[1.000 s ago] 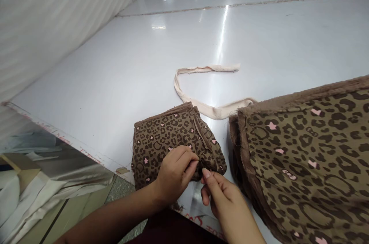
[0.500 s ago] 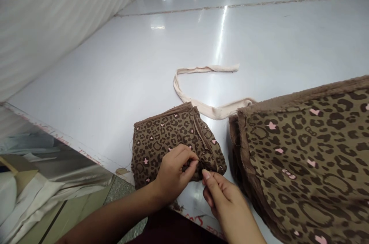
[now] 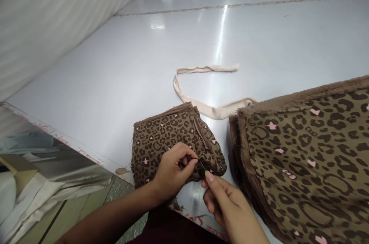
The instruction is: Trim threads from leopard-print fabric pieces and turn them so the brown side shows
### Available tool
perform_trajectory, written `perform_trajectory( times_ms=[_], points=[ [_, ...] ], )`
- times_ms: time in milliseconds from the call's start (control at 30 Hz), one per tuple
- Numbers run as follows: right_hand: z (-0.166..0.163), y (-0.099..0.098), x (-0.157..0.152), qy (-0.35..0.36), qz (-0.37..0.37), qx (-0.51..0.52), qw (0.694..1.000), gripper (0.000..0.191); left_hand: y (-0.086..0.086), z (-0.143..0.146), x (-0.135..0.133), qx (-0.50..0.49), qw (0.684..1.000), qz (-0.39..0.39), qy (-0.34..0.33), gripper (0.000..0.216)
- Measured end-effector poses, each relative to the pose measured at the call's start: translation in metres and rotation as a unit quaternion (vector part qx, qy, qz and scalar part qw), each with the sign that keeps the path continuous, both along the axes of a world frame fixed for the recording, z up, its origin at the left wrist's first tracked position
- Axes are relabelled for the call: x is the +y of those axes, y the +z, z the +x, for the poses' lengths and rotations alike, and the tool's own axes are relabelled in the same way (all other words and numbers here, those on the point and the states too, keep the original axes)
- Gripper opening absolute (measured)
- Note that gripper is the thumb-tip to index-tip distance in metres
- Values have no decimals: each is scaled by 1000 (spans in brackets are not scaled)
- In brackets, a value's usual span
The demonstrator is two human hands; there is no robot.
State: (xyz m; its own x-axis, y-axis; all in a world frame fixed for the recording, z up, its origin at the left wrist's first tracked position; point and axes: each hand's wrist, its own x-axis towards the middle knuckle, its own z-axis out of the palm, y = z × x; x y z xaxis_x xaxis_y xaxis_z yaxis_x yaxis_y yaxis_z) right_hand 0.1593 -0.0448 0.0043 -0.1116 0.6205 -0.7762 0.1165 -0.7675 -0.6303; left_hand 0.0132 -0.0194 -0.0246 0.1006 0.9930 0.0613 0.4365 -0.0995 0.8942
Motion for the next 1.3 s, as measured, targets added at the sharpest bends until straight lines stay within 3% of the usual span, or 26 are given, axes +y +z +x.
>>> perform_trajectory(
  times_ms=[467,933,1067,1167,1233,1300],
  points=[
    [-2,-8,5,47,26,-20,998,54,-11,1,-5,85,989,116,-44,14],
    [4,-11,-1,76,32,11,997,52,-8,0,-4,39,996,76,-30,12],
    [15,-7,0,96,124,-117,981,47,-4,-1,-1,7,1000,17,-14,9],
    [16,-6,9,49,238,-282,928,47,-2,-2,1,-5,1000,-3,-12,8],
    [12,-10,17,54,252,-300,919,48,-2,-3,1,-16,1000,-4,-13,8],
    [9,-16,23,68,243,-257,933,38,-2,-4,1,-33,999,-9,-9,7]
  ],
)
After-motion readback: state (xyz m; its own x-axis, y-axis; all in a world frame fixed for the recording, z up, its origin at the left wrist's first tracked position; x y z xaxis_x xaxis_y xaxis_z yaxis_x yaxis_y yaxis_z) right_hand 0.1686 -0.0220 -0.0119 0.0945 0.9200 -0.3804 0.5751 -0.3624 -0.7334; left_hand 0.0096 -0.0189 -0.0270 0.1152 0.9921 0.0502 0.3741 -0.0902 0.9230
